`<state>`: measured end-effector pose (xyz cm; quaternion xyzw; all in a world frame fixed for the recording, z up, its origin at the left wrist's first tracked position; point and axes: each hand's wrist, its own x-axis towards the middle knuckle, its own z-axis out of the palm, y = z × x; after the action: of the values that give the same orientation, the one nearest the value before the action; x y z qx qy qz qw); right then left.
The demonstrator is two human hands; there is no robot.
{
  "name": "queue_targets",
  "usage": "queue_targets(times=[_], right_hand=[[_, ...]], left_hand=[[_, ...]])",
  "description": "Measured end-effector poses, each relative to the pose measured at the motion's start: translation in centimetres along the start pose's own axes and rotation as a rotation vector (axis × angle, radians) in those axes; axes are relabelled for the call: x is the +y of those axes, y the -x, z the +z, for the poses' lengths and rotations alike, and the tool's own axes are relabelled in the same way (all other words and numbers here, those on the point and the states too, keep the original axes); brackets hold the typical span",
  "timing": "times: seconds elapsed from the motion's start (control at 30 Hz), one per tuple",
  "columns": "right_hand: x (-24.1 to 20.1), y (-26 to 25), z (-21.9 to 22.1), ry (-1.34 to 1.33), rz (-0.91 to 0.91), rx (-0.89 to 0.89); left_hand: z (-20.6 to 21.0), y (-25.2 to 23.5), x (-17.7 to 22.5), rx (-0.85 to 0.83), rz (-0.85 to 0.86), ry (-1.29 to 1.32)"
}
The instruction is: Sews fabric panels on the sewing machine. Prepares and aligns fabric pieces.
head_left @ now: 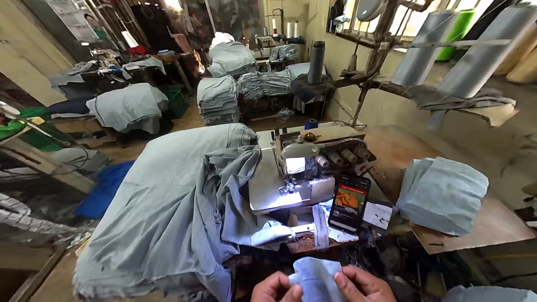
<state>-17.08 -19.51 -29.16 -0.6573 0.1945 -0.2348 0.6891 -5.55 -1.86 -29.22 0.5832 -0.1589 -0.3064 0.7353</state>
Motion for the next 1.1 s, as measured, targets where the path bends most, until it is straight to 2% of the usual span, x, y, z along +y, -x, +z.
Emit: queue_targets(times=[0.13,0.37,0.43,0.53,0.57,0.67,0.73,0.9,1.1], right_hand=[[-0.5,0.0,2.0,0.041,-0.027,-0.033],[0.2,0.0,2.5,0.200,-0.086,-0.128],[0.5,0.1,2.6,0.230,-0.124,-0.132],[0.1,0.0,2.2,0.231,-0.172,-0.128],[-0.1,0.0,2.2,0.218,-0.184,-0.133],[-0.7,0.0,2.2,0.201,-0.205,-0.144],[-1.0,0.0,2.0,0.231,-0.203,-0.162],[0.1,0.8,0.5,0.327,-0.132,-0.233],[-0.6,0.6,0.3,0.308,-0.197,-0.177]], left_hand=[[1.3,-0.3,0.6,-0.002,0.005,-0.026],[1.7,-0.2,0.5,-0.065,0.025,-0.015],[1.7,-0.3,0.7,-0.090,0.128,-0.144],[0.5,-1.7,1.0,-0.056,0.469,-0.471],[-0.1,-2.5,1.1,-0.090,0.563,-0.568],[-0.9,-4.5,1.2,-0.295,0.659,-0.704],[-0.8,-5.0,1.3,-0.319,0.667,-0.649],[-1.3,-4.6,1.9,-0.150,0.643,-0.559],[-1.1,-4.3,1.4,-0.010,0.648,-0.510]])
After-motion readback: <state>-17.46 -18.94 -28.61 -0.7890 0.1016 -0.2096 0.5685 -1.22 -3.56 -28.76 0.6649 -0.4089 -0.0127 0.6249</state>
